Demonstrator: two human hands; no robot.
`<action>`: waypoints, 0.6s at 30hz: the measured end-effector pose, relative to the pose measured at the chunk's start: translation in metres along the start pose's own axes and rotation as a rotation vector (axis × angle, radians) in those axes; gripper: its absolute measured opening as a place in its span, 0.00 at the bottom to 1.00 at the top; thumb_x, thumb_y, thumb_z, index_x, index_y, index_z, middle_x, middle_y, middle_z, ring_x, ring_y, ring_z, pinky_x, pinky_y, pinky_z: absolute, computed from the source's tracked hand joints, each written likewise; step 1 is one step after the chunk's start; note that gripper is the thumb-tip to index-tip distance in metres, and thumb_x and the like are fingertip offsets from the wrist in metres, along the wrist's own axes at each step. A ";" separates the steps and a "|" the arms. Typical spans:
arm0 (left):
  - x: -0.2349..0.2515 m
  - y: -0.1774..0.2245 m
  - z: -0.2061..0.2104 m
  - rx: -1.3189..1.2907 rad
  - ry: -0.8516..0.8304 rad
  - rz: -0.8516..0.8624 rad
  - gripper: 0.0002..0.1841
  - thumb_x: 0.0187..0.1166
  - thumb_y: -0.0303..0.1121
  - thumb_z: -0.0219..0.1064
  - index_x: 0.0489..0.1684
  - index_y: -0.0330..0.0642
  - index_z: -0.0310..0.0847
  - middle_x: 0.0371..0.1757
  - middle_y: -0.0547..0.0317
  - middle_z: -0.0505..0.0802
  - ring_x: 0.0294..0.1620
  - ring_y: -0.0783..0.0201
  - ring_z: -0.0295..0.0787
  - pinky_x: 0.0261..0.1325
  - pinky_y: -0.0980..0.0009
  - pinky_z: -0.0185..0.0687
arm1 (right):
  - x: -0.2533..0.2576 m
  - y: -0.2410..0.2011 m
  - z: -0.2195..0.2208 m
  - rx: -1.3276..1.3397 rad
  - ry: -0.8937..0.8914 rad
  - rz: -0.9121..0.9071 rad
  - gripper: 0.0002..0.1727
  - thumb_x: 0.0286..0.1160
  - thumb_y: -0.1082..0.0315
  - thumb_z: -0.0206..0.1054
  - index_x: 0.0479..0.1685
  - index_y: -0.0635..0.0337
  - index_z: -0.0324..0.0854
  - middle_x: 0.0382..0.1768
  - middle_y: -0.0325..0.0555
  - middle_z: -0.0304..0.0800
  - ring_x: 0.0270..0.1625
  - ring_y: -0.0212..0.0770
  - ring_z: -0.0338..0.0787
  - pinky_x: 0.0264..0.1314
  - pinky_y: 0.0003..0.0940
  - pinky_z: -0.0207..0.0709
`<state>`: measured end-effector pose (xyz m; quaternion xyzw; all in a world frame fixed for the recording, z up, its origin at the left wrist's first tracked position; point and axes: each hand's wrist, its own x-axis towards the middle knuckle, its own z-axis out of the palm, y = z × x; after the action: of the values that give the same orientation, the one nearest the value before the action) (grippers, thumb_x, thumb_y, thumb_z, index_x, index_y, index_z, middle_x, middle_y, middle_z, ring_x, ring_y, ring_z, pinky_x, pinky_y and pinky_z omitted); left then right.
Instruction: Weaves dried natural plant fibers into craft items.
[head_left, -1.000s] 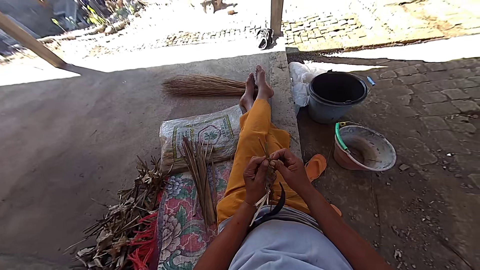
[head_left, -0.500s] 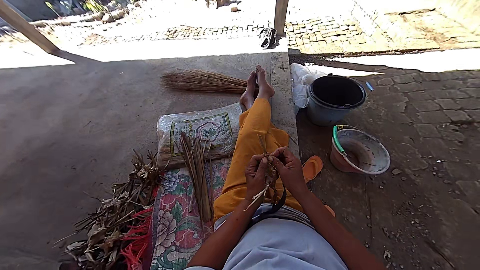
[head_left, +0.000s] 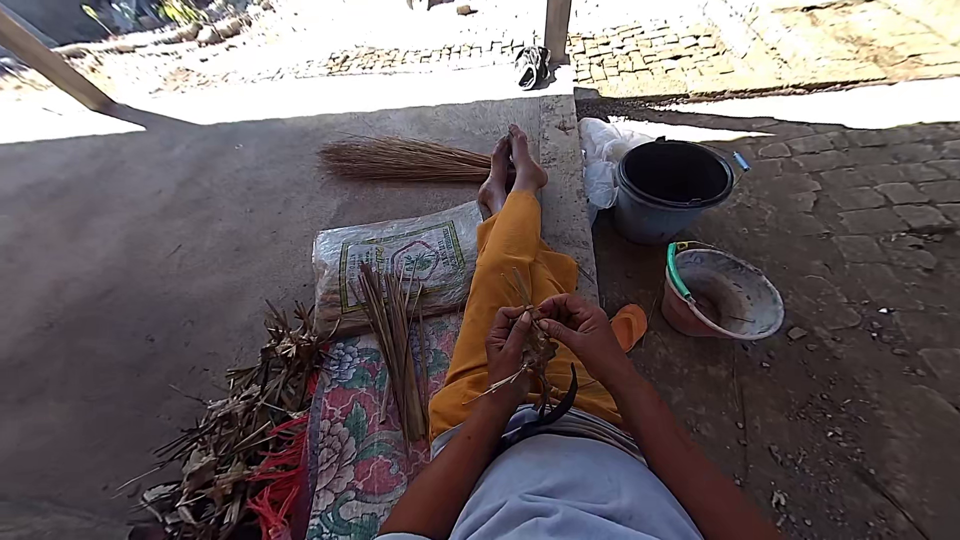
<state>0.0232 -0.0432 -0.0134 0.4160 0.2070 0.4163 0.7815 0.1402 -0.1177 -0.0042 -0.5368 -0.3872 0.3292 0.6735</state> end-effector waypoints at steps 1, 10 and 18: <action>0.000 0.000 0.000 -0.004 -0.002 0.002 0.06 0.85 0.21 0.55 0.44 0.34 0.79 0.35 0.58 0.92 0.35 0.69 0.90 0.43 0.72 0.89 | 0.000 0.000 0.000 -0.005 -0.003 -0.001 0.08 0.75 0.76 0.68 0.50 0.66 0.84 0.40 0.40 0.91 0.43 0.27 0.89 0.52 0.22 0.84; -0.005 0.007 0.000 -0.125 -0.132 -0.080 0.07 0.85 0.24 0.57 0.47 0.38 0.82 0.38 0.54 0.94 0.34 0.63 0.94 0.34 0.64 0.94 | -0.002 0.005 -0.008 0.203 -0.042 -0.054 0.06 0.72 0.79 0.71 0.44 0.63 0.89 0.44 0.39 0.94 0.46 0.29 0.91 0.55 0.26 0.86; -0.003 -0.002 -0.002 -0.053 -0.236 0.101 0.07 0.85 0.23 0.59 0.45 0.43 0.84 0.39 0.64 0.93 0.38 0.72 0.91 0.44 0.71 0.90 | -0.002 0.000 0.000 0.176 0.062 -0.185 0.06 0.67 0.79 0.73 0.38 0.61 0.90 0.42 0.37 0.94 0.43 0.27 0.91 0.48 0.23 0.87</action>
<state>0.0214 -0.0454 -0.0163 0.4512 0.0813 0.4086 0.7892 0.1389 -0.1193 -0.0049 -0.4475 -0.3836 0.2817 0.7571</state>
